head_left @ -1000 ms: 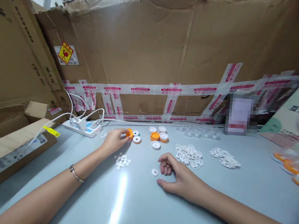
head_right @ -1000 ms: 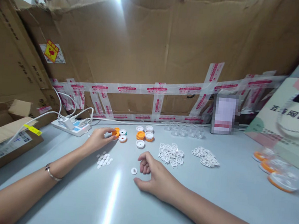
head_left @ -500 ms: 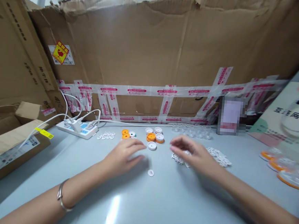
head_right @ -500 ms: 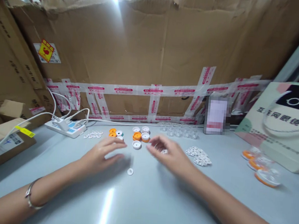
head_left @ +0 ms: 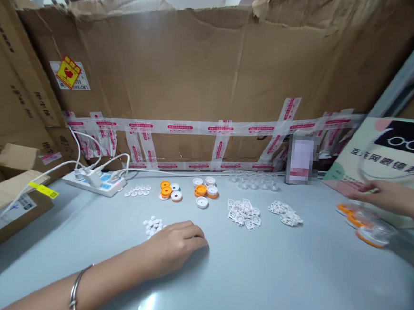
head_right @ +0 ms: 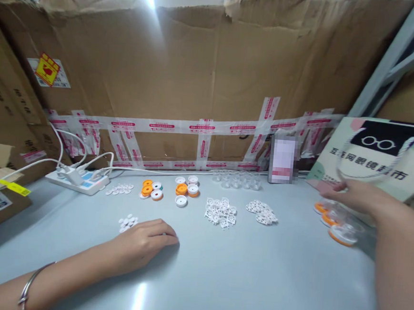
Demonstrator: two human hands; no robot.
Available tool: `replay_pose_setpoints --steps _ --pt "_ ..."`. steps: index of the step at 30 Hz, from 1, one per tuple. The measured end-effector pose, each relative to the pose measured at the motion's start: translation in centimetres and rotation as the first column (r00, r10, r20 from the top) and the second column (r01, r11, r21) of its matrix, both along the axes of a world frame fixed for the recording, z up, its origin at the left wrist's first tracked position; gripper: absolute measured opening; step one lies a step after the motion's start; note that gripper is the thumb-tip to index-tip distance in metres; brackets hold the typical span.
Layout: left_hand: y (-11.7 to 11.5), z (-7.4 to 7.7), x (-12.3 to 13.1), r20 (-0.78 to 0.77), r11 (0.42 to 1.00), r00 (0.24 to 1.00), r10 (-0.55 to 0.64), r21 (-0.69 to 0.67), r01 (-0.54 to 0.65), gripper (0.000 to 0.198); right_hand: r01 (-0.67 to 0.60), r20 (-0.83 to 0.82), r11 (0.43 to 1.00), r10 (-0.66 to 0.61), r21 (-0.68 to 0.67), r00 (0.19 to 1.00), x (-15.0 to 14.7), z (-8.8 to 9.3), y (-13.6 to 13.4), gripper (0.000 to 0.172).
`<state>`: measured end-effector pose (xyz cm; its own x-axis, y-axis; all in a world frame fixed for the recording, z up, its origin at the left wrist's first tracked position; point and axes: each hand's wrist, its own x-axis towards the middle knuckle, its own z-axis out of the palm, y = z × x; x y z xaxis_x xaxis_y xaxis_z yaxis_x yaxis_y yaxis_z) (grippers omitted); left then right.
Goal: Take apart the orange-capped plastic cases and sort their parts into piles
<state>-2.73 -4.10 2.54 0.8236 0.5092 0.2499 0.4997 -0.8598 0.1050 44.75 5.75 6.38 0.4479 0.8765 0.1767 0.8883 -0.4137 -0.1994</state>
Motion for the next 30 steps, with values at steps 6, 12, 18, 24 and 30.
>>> replay_pose_setpoints --steps 6,12,18,24,30 --pt "-0.4 -0.1 0.0 0.007 1.000 1.000 -0.017 -0.005 0.017 0.032 -0.054 -0.153 0.953 0.008 -0.298 0.988 -1.0 -1.7 1.1 0.025" --pt "0.0 0.4 -0.7 0.081 0.992 0.996 -0.028 0.123 0.018 0.032 -0.072 -0.050 0.957 0.060 -0.281 0.997 -2.7 -2.3 1.8 0.026" --pt "4.2 4.1 -6.5 0.091 0.916 0.917 0.389 0.068 -0.395 0.024 -0.185 -0.058 0.972 0.178 -0.143 0.982 -6.0 -0.4 1.5 0.012" --pt "7.2 5.7 -13.9 -0.246 0.686 0.675 0.696 -0.050 -0.726 0.019 -0.660 -0.314 0.746 0.650 0.088 0.692 -16.8 1.5 -3.0 0.024" --pt "7.6 4.8 -14.1 -0.292 0.664 0.656 0.696 -0.085 -0.743 0.023 -0.878 -0.390 0.453 0.845 0.157 0.366 -25.0 -0.1 -7.6 0.011"
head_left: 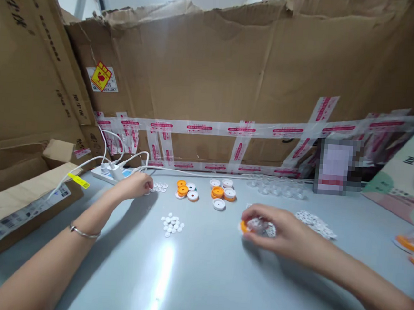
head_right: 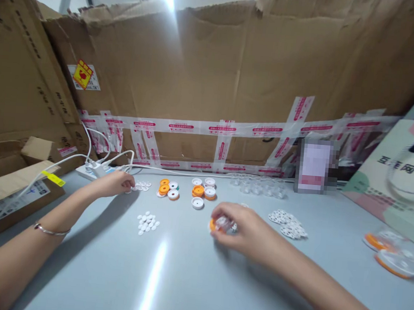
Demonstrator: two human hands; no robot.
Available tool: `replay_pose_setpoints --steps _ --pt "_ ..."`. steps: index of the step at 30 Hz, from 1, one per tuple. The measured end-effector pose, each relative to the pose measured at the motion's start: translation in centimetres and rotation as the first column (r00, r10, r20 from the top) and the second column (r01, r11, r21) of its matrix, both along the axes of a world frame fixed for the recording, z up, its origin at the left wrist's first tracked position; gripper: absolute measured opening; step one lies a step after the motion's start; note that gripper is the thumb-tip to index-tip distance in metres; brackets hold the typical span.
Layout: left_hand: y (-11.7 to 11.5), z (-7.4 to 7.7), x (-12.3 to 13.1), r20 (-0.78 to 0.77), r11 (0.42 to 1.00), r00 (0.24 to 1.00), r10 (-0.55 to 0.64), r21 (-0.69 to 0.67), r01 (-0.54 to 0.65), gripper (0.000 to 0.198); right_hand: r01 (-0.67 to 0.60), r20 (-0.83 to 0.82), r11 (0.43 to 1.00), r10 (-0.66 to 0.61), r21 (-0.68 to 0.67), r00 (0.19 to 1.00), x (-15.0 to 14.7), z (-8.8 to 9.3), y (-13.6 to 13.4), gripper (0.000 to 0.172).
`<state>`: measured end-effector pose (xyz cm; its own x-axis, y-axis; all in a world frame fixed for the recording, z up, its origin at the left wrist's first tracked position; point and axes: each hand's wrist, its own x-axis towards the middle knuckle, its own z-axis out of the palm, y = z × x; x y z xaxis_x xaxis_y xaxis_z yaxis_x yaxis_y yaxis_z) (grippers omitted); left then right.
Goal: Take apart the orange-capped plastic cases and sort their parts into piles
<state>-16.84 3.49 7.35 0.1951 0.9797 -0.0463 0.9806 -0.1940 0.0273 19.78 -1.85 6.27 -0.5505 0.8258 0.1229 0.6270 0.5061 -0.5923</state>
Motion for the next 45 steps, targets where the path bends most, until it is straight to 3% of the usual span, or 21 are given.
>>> replay_pose_setpoints --steps 4,9,13,15,17,19,22,26,31,35,38,41,43,45 --pt "0.0 -0.1 0.9 -0.027 1.000 0.999 0.022 -0.005 -0.022 0.021 -0.083 0.034 0.996 0.082 0.014 0.996 -1.7 -1.6 -1.1 0.011" --pt "-0.1 0.1 1.1 -0.070 0.998 0.996 0.051 0.033 -0.049 0.017 -0.058 -0.024 0.998 0.058 0.032 0.998 -2.2 -2.3 -1.3 0.018" --pt "-1.0 0.6 2.4 -0.101 0.994 0.994 0.040 0.102 -0.029 0.016 -0.008 -0.127 0.998 -0.001 -0.065 0.992 -2.8 -2.9 -1.3 0.018" --pt "-2.0 0.7 4.1 -0.079 0.986 0.997 -0.015 0.165 0.028 0.020 0.016 -0.190 0.995 -0.036 -0.103 0.981 -3.3 -3.4 -1.1 0.021" --pt "-3.3 0.4 6.5 0.016 0.951 0.983 -0.181 0.257 0.171 0.021 0.056 -0.232 0.994 -0.077 -0.097 0.970 -3.7 -4.0 -0.8 0.023" --pt "-4.7 -0.3 8.9 0.169 0.912 0.918 -0.359 0.275 0.306 0.021 0.107 -0.257 0.991 -0.124 -0.080 0.958 -3.9 -4.6 -0.4 0.023" --pt "-6.3 -1.7 11.8 0.316 0.876 0.822 -0.473 0.267 0.402 0.036 0.122 -0.320 0.981 -0.165 -0.150 0.933 -4.1 -5.1 0.0 0.025" --pt "-7.0 -3.7 13.4 0.405 0.881 0.782 -0.473 0.240 0.408 0.054 0.066 -0.396 0.962 -0.171 -0.267 0.902 -4.3 -5.2 0.1 0.030" --pt "-6.5 -5.3 14.6 0.534 0.916 0.745 -0.401 0.215 0.339 0.060 0.034 -0.462 0.952 -0.178 -0.305 0.869 -4.4 -5.4 0.1 0.035" --pt "-6.5 -5.9 15.4 0.618 0.931 0.700 -0.358 0.176 0.320 0.055 0.076 -0.429 0.968 -0.176 -0.240 0.886 -4.5 -5.4 -0.1 0.036" --pt "-6.7 -6.2 15.5 0.658 0.928 0.662 -0.359 0.177 0.328 0.055 0.118 -0.338 0.987 -0.149 -0.111 0.929 -4.6 -5.1 -0.3 0.024" --pt "-6.6 -6.3 15.2 0.696 0.923 0.618 -0.364 0.180 0.342 0.054 0.044 -0.302 0.999 -0.037 0.018 0.952 -4.4 -4.9 -0.6 0.009" --pt "-6.5 -6.3 14.9 0.721 0.925 0.597 -0.351 0.168 0.341 0.054 -0.041 -0.309 0.998 0.050 0.037 0.950 -4.2 -5.0 -0.6 0.026" --pt "-6.2 -6.3 14.8 0.745 0.929 0.579 -0.331 0.149 0.340 0.060 -0.051 -0.328 0.998 0.060 0.037 0.943 -4.1 -5.2 -0.6 0.045"
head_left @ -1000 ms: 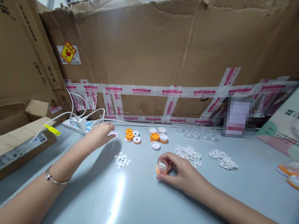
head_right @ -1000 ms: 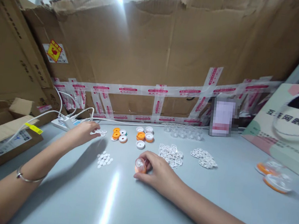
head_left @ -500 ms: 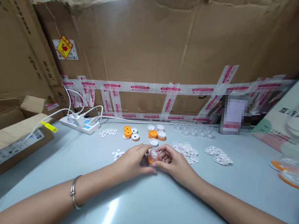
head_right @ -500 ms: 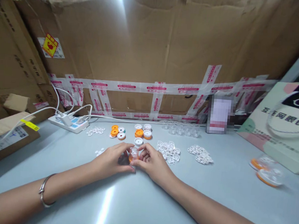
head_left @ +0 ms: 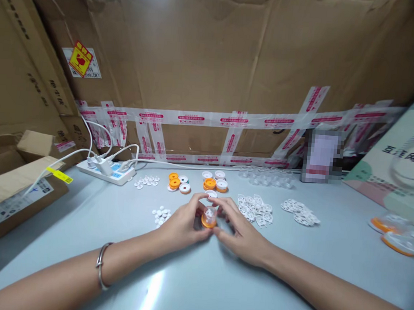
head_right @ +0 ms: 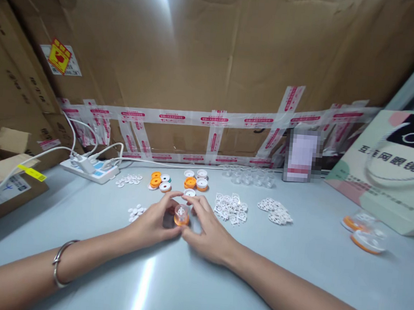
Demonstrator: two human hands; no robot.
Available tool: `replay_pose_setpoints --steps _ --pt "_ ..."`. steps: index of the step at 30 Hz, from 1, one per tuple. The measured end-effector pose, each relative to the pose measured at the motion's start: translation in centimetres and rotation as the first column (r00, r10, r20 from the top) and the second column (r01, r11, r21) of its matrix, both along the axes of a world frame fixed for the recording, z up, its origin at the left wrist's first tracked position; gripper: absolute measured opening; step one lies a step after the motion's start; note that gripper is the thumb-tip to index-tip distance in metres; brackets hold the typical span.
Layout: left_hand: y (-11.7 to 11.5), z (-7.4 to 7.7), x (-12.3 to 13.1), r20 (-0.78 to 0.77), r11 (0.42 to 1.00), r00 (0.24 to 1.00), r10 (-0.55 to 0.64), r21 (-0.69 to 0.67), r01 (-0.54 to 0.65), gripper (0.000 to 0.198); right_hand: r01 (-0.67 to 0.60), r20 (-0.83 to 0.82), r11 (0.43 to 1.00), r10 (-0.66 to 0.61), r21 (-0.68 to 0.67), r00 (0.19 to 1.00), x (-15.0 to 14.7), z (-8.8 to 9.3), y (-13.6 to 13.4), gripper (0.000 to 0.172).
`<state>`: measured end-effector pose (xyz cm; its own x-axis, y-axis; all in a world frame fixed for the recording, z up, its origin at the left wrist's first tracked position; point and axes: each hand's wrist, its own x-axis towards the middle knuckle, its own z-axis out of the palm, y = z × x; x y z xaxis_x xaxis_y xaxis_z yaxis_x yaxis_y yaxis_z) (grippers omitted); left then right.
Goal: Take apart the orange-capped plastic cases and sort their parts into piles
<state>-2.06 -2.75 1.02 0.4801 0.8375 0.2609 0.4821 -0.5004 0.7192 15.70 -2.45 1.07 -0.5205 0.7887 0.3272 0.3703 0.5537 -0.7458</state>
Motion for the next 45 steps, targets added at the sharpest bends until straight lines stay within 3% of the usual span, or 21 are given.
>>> replay_pose_setpoints --steps 3,5,8,11,16,20,22,26,30,33,35,37,38,42,45 --pt "0.20 -0.06 0.02 0.035 0.999 0.999 -0.002 -0.043 0.003 0.071 0.118 -0.042 0.993 -0.118 0.004 0.992 0.00 -0.42 0.23 0.065" --pt "0.13 -0.09 0.18 0.050 0.998 0.999 -0.006 -0.059 0.009 0.070 0.168 -0.079 0.986 -0.169 -0.013 0.983 -0.08 -0.52 0.28 0.059" --pt "-0.22 -0.02 0.44 0.052 0.999 0.999 -0.009 -0.042 0.011 0.067 0.083 -0.135 0.996 -0.089 -0.045 0.987 -0.18 -0.39 -0.03 0.041" --pt "-0.54 0.13 0.53 0.052 0.999 0.998 -0.017 -0.041 0.019 0.066 -0.030 -0.164 0.999 0.025 -0.033 0.986 -0.14 -0.40 -0.36 0.042" --pt "-0.52 0.27 0.47 0.042 0.997 0.999 -0.002 -0.076 0.005 0.067 0.114 -0.178 0.993 -0.119 -0.039 0.977 -0.01 -0.86 0.07 0.064" --pt "-0.40 0.27 0.43 0.053 0.996 0.999 0.010 -0.085 -0.005 0.066 0.002 -0.159 0.997 -0.014 -0.072 0.987 0.01 -0.69 0.05 0.044" --pt "-0.40 0.26 0.38 0.069 0.996 0.998 0.003 -0.089 0.003 0.066 -0.034 -0.142 0.999 0.030 -0.028 0.989 0.02 -0.59 -0.07 0.045" --pt "-0.43 0.24 0.30 0.083 0.995 0.997 -0.001 -0.099 0.009 0.068 0.037 -0.135 0.999 -0.039 -0.017 0.990 0.01 -0.60 -0.04 0.056" --pt "-0.36 0.22 0.27 0.073 0.995 0.997 0.009 -0.098 -0.002 0.069 -0.028 -0.129 0.999 0.024 -0.030 0.991 0.01 -0.45 -0.06 0.042" --pt "-0.28 0.18 0.24 0.069 0.995 0.998 0.001 -0.097 0.005 0.069 0.042 -0.081 0.999 -0.044 -0.024 0.996 0.00 -0.29 -0.04 0.043" --pt "-0.26 0.14 0.22 0.071 0.995 0.997 0.003 -0.097 0.004 0.068 0.083 -0.038 0.995 -0.085 -0.052 0.996 -0.02 -0.20 0.09 0.031" --pt "-0.27 0.09 0.20 0.068 0.996 0.998 0.004 -0.092 0.002 0.067 0.049 -0.015 0.997 -0.050 -0.061 0.999 0.00 -0.12 0.24 0.014" --pt "-0.28 0.07 0.18 0.065 0.996 0.998 0.003 -0.088 0.003 0.067 0.022 -0.015 0.998 -0.023 -0.059 1.000 0.02 -0.10 0.30 0.013" --pt "-0.33 0.00 0.17 0.051 0.996 0.999 -0.015 -0.086 0.019 0.068 0.023 -0.045 0.994 -0.028 -0.111 0.999 0.10 -0.16 0.40 0.040" --pt "-0.33 0.01 0.19 0.057 0.997 0.998 -0.007 -0.082 0.012 0.066 0.038 -0.063 0.991 -0.047 -0.130 0.997 0.05 -0.22 0.46 0.022"
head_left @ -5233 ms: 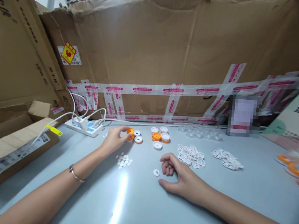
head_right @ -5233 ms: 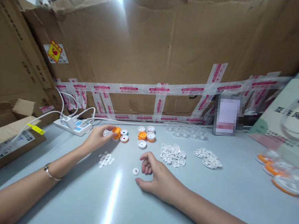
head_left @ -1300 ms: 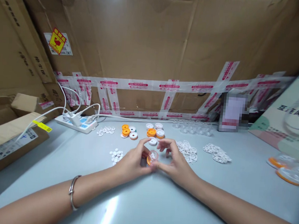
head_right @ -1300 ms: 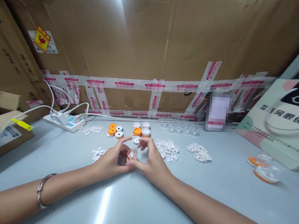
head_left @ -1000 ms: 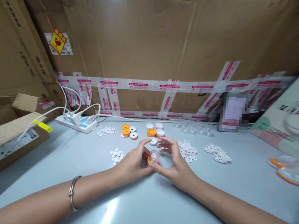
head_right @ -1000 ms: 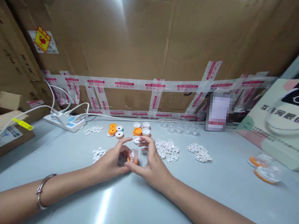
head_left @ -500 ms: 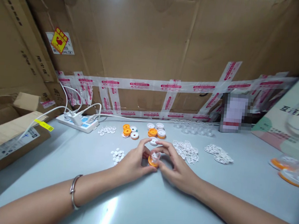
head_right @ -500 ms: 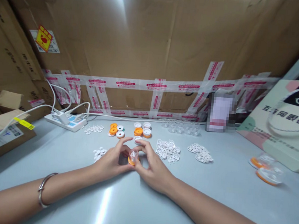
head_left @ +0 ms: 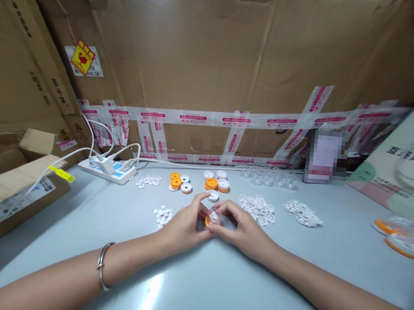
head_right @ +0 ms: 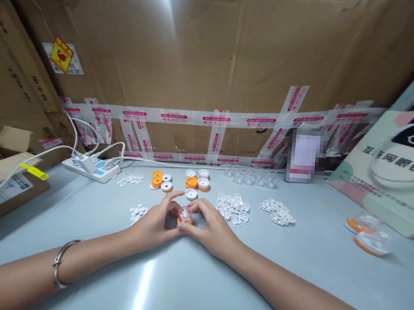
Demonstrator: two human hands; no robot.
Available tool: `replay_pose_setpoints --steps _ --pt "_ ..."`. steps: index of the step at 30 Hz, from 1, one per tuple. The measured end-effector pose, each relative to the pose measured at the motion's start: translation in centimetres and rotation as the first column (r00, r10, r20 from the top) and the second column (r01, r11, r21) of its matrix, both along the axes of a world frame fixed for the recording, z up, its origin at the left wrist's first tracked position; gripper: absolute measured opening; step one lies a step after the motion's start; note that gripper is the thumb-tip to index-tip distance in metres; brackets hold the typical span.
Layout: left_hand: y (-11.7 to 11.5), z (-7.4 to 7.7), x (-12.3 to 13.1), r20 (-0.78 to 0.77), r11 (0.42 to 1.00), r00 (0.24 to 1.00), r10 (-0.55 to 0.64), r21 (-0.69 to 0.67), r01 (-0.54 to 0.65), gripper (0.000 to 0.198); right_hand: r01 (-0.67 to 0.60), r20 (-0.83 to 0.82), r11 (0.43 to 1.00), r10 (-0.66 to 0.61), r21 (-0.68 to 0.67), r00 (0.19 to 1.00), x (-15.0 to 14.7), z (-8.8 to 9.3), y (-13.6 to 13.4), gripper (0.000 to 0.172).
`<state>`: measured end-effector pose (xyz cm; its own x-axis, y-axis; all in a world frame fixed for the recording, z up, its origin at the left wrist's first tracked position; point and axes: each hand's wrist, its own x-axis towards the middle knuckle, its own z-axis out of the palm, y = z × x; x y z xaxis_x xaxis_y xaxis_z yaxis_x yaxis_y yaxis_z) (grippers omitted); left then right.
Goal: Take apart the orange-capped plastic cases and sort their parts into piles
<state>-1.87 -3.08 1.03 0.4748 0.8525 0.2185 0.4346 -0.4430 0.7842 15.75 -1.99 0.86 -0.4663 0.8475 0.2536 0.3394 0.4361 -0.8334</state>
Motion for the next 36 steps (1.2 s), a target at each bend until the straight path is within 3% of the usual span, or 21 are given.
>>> replay_pose_setpoints --steps 2,5,9,13,17,21,26,29,34,36 --pt "-0.02 0.04 0.00 0.001 1.000 1.000 0.007 0.002 -0.007 0.065 -0.023 -0.005 1.000 0.023 -0.003 1.000 -0.04 0.04 0.01 0.016" --pt "-0.10 0.10 -0.03 -0.007 1.000 1.000 -0.002 -0.002 0.002 0.065 -0.023 -0.005 0.999 0.022 -0.039 1.000 -0.06 0.13 -0.05 0.034" --pt "-0.13 0.08 -0.04 -0.009 1.000 1.000 0.003 0.004 -0.003 0.064 -0.026 -0.012 0.999 0.025 -0.043 1.000 -0.02 0.15 -0.11 0.019" --pt "-0.04 0.08 0.03 -0.020 1.000 1.000 0.002 0.002 -0.002 0.065 -0.026 -0.034 0.999 0.025 -0.045 0.999 -0.02 0.11 -0.07 0.033" --pt "-0.05 0.13 0.08 -0.025 1.000 1.000 0.007 0.006 -0.007 0.063 -0.036 -0.044 0.998 0.034 -0.042 0.998 -0.05 0.21 0.02 0.015" --pt "-0.13 0.16 0.03 -0.025 1.000 1.000 -0.011 0.005 0.011 0.065 -0.033 -0.057 0.998 0.030 -0.051 0.998 -0.05 0.25 0.01 0.032" --pt "-0.15 0.19 0.01 -0.017 1.000 1.000 -0.003 0.014 0.003 0.061 -0.015 -0.082 0.999 0.011 -0.052 0.997 -0.11 0.32 0.00 0.016" --pt "-0.14 0.19 0.03 -0.029 1.000 1.000 -0.010 0.015 0.010 0.063 -0.028 -0.061 0.998 0.024 -0.062 0.998 -0.14 0.26 0.02 0.028" --pt "-0.12 0.17 0.08 -0.024 0.999 1.000 -0.016 0.037 0.016 0.060 -0.018 -0.072 1.000 0.017 -0.018 0.997 -0.14 -0.01 -0.05 0.018" --pt "-0.10 0.15 0.11 -0.018 0.999 0.999 -0.029 0.033 0.030 0.061 -0.049 -0.060 0.999 0.050 0.019 0.997 -0.12 0.03 -0.06 0.027"
